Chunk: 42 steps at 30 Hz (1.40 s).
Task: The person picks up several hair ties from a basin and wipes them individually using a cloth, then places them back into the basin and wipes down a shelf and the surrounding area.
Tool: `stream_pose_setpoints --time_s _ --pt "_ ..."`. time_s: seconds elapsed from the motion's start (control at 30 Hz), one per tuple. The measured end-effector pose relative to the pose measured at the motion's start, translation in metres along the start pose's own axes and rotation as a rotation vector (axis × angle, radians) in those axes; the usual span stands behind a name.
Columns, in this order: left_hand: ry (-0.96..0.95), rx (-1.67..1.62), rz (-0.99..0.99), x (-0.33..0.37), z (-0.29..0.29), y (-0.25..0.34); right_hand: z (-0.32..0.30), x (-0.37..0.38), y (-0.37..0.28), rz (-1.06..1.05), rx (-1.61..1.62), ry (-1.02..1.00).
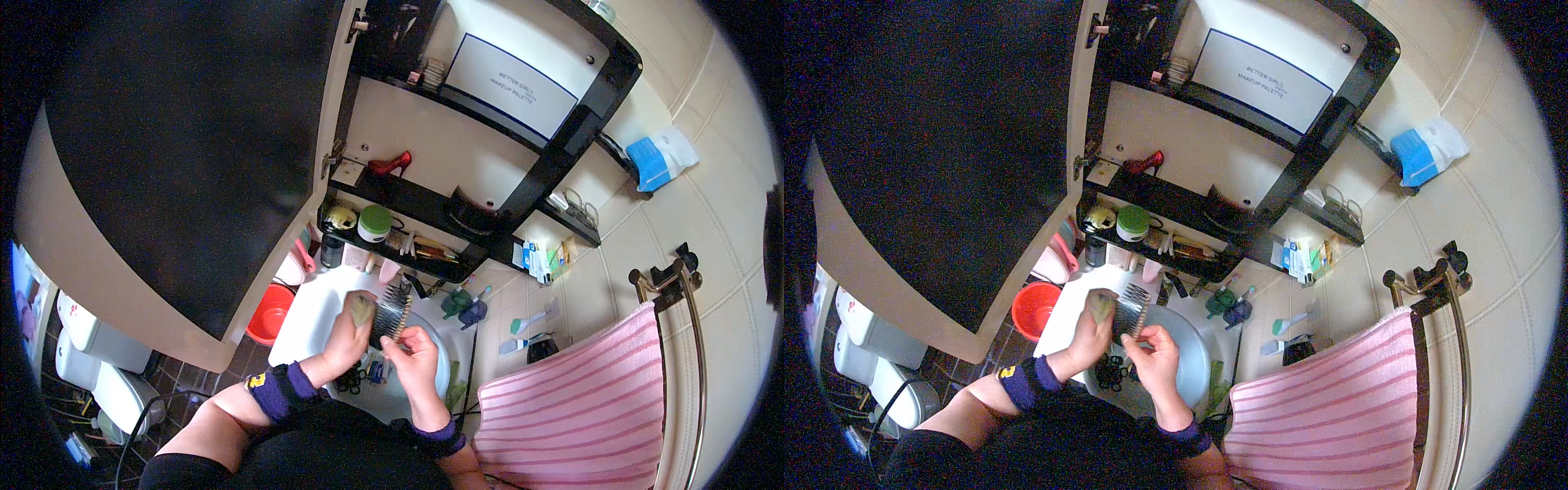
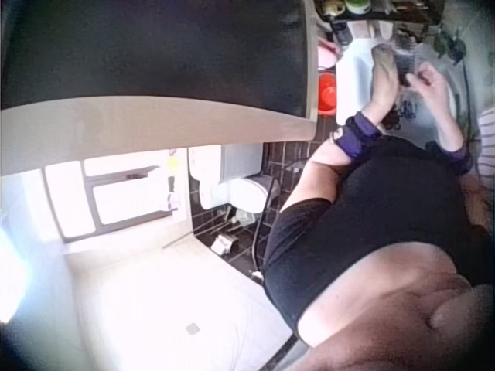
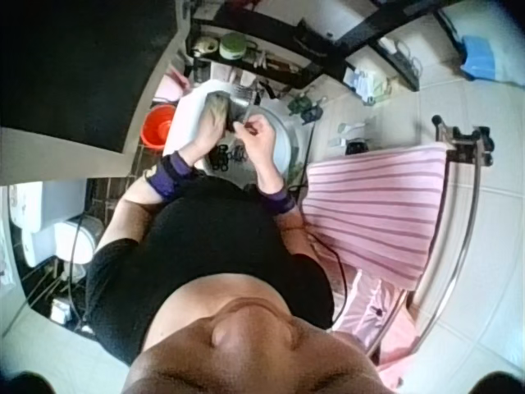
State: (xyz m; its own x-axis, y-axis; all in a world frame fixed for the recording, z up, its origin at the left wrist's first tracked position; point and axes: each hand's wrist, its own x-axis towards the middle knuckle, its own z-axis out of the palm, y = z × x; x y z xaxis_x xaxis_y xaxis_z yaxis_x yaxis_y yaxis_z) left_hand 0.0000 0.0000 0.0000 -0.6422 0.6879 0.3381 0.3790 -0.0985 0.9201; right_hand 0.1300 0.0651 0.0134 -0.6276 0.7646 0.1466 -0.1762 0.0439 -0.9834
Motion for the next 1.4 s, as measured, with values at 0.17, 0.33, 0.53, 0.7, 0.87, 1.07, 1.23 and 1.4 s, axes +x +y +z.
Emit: stream_pose_setpoints --time_s 0.17,0.33,0.53,0.7,0.87,1.07,1.23,1.4 --pt "0.045 -0.196 -0.077 0.008 -0.017 -0.026 -0.008 0.007 -0.002 0.006 0.164 0.145" --pt "-0.210 -0.152 0.083 -0.007 -0.011 0.009 -0.001 0.011 -0.002 0.162 0.385 0.133" --pt "-0.374 -0.027 0.014 -0.008 -0.019 0.007 -0.008 0.011 0.001 0.100 0.252 0.124" --pt "-0.555 0.180 0.100 -0.003 -0.030 -0.004 -0.031 0.020 -0.020 -0.334 -0.492 0.250" --pt "-0.699 0.212 0.190 0.000 -0.024 -0.005 -0.038 0.011 -0.038 -0.259 -0.756 -0.281" --pt "-0.556 -0.184 -0.085 0.004 -0.034 0.011 -0.050 0.016 -0.017 -0.223 -0.804 -0.364" --pt "-0.227 -0.001 0.015 0.007 -0.045 -0.004 -0.066 0.051 -0.026 -0.269 -0.974 -0.380" --pt "-0.216 0.081 0.061 -0.003 -0.055 0.016 -0.086 0.127 -0.044 -0.403 -0.983 -0.028"
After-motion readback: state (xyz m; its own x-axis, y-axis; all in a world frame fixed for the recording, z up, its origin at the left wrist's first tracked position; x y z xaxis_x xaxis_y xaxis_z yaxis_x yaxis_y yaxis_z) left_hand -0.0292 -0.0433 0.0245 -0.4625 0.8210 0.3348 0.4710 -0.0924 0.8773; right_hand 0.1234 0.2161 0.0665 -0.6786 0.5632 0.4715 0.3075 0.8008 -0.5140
